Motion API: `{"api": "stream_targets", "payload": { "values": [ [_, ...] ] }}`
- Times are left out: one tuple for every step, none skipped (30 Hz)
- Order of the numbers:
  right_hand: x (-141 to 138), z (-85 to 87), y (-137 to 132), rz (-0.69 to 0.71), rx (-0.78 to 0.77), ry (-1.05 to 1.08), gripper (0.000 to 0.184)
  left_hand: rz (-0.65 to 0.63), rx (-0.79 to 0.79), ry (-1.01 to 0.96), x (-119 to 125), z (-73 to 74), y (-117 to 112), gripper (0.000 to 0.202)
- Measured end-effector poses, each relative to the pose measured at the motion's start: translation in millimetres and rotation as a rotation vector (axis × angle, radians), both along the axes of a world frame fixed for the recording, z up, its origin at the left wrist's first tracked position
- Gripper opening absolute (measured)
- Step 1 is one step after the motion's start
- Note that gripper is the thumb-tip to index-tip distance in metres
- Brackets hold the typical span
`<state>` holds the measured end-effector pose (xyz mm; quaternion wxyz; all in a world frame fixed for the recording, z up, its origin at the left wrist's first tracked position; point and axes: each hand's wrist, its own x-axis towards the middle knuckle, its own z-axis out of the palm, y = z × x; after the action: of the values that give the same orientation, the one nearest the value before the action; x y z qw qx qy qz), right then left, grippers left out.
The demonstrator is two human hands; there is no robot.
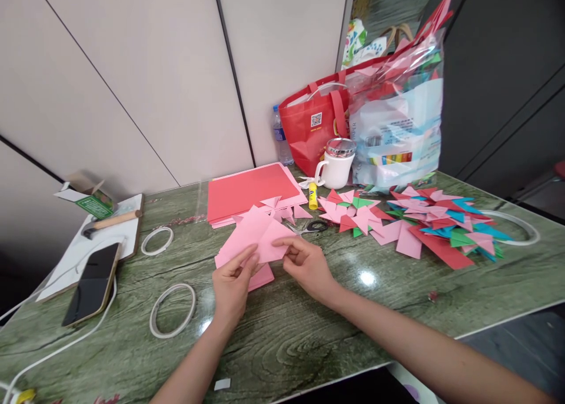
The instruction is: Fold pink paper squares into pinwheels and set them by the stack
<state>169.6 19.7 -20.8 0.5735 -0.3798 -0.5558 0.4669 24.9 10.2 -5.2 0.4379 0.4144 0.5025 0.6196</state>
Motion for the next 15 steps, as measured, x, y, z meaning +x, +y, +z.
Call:
{"api": "stream_targets", "payload": {
  "values": [
    [0.5, 0.5, 0.8, 0.009, 0.009, 0.007, 0.032, 0.007, 0.007, -0.008, -1.2, 0.5, 0.8, 0.028],
    [0.8, 1.2, 1.5, 0.011, 0.012, 0.036, 0.031, 0.016, 0.014, -0.013, -2.4, 0.9, 1.6, 0.028],
    [0.8, 2.2, 2.2, 0.005, 0.006, 0.082, 0.031, 0.023, 0.019, -0.014, -3.6, 1.2, 2.3, 0.028],
    [0.5, 3.3, 2.7, -0.006, -0.008, 0.136, 0.031, 0.029, 0.022, -0.011, -4.6, 1.3, 2.8, 0.03],
    [0.1, 4.3, 3.2, -0.018, -0.031, 0.187, 0.034, 0.031, 0.022, -0.002, -5.4, 1.3, 3.0, 0.031],
    [-0.4, 5.3, 3.5, -0.023, -0.061, 0.23, 0.039, 0.029, 0.02, 0.011, -5.9, 1.1, 2.9, 0.033],
    [-0.8, 5.9, 3.7, -0.013, -0.097, 0.26, 0.046, 0.022, 0.018, 0.026, -6.1, 0.8, 2.5, 0.034],
    [-1.2, 6.3, 3.8, 0.01, -0.135, 0.28, 0.053, 0.01, 0.017, 0.045, -6.0, 0.7, 1.7, 0.036],
    [-1.4, 6.5, 3.7, 0.04, -0.17, 0.289, 0.061, -0.001, 0.017, 0.072, -5.6, 0.8, 0.6, 0.037],
    [-1.5, 6.3, 3.5, 0.066, -0.199, 0.285, 0.066, -0.012, 0.017, 0.108, -5.1, 1.2, -0.7, 0.037],
    [-1.6, 5.9, 3.1, 0.083, -0.219, 0.267, 0.067, -0.022, 0.018, 0.152, -4.3, 2.2, -2.1, 0.037],
    [-1.6, 5.4, 2.8, 0.087, -0.23, 0.239, 0.065, -0.031, 0.018, 0.203, -3.4, 3.6, -3.5, 0.037],
    [-1.6, 4.8, 2.3, 0.081, -0.238, 0.206, 0.06, -0.037, 0.017, 0.253, -2.4, 5.4, -4.8, 0.036],
    [-1.7, 4.3, 1.9, 0.07, -0.247, 0.174, 0.054, -0.04, 0.015, 0.297, -1.3, 7.4, -6.0, 0.036],
    [-1.8, 3.8, 1.5, 0.062, -0.261, 0.149, 0.047, -0.043, 0.011, 0.328, -0.2, 9.5, -7.0, 0.036]
  ]
}}
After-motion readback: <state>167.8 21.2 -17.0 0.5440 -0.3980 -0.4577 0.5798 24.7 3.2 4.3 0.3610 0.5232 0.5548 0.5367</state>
